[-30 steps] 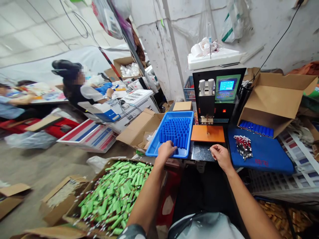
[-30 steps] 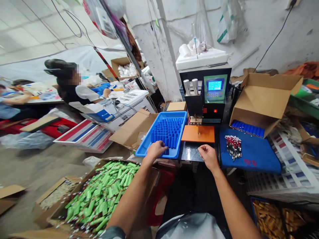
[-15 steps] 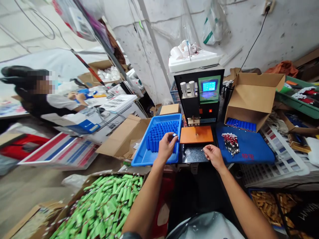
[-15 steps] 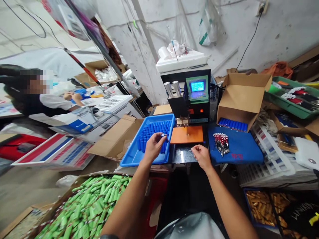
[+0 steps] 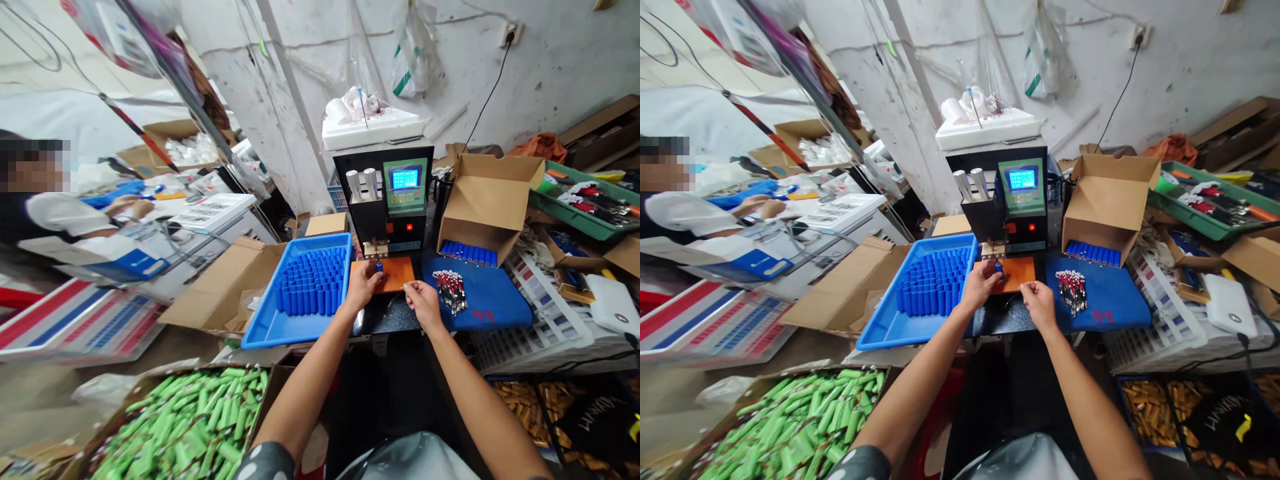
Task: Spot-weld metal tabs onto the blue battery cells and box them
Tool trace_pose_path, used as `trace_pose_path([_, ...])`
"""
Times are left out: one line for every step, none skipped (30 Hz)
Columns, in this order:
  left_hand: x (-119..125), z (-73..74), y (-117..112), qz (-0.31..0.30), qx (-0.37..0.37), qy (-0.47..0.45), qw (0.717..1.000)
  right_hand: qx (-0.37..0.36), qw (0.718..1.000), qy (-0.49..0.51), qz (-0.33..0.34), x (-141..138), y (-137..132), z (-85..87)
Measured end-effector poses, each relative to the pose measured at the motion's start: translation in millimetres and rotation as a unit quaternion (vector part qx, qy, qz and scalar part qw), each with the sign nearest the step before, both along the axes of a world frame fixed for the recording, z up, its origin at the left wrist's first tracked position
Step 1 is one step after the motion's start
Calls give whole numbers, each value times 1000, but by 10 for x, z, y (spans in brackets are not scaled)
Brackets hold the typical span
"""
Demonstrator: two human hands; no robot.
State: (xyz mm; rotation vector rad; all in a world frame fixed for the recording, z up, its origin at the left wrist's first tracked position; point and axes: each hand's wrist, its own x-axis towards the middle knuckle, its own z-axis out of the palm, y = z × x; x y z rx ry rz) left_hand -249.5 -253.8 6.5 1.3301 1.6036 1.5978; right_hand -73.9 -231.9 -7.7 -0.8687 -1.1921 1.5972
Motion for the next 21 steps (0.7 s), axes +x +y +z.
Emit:
trace_pose_path([-9,-10,6,-7,-3,-2,1000,1,1000,5,-7,-38,47,22])
trace_pose_path([-17,-23,14,-12,-5,-4,1000,2,1000,8,-12,-80,96,46])
trace_pose_path([-22,-39,22,-14,-3,-7,1000,5,1000,12,-17,-126,145,72])
trace_pose_path([-25,-57,31,-15,0,-12,1000,7,1000,16,-19,-174,194,99])
trace_pose_path([-25,-77,40,-14,4,-20,1000,9,1000,19,-18,-222,240,125])
trace_pose_path([-23,-97,49,-11,10,-29,999,11,1000,20,-15,-269,283,150])
trace_pose_path([-20,-118,58,-9,15,-39,999,14,1000,19,-12,-314,323,173])
trace_pose_path([-16,-139,66,-10,22,-51,998,17,1000,15,-8,-356,358,193])
trace_pose_path([-13,-158,73,-13,29,-63,998,20,1000,10,-6,-394,389,211])
trace_pose_path([-10,-176,80,-17,36,-74,996,24,1000,3,-3,-429,414,225])
trace_pose_path([-7,-192,86,-23,43,-83,995,27,1000,-4,-2,-462,435,235])
trace_pose_path([-5,-206,92,-27,46,-89,995,29,1000,-8,-1,-493,452,240])
trace_pose_path([-3,-218,97,-28,48,-93,994,29,1000,-11,2,-523,465,241])
trace_pose_path([0,-227,101,-27,49,-97,994,29,999,-12,4,-552,476,237])
trace_pose_path([3,-233,104,-26,49,-98,994,30,999,-13,6,-582,485,228])
trace_pose_path([7,-237,107,-26,49,-98,994,34,999,-13,7,-611,493,214])
trace_pose_path([11,-238,109,-25,50,-98,994,42,999,-14,6,-640,500,196])
trace_pose_path([17,-236,109,-24,53,-98,994,51,999,-17,5,-668,506,175])
trace_pose_path([22,-233,109,-22,57,-96,994,61,998,-21,2,-695,512,153])
trace_pose_path([27,-228,108,-20,60,-94,994,69,997,-26,-3,-718,518,131])
trace_pose_path([31,-224,106,-18,62,-91,994,76,997,-33,-7,-739,523,110])
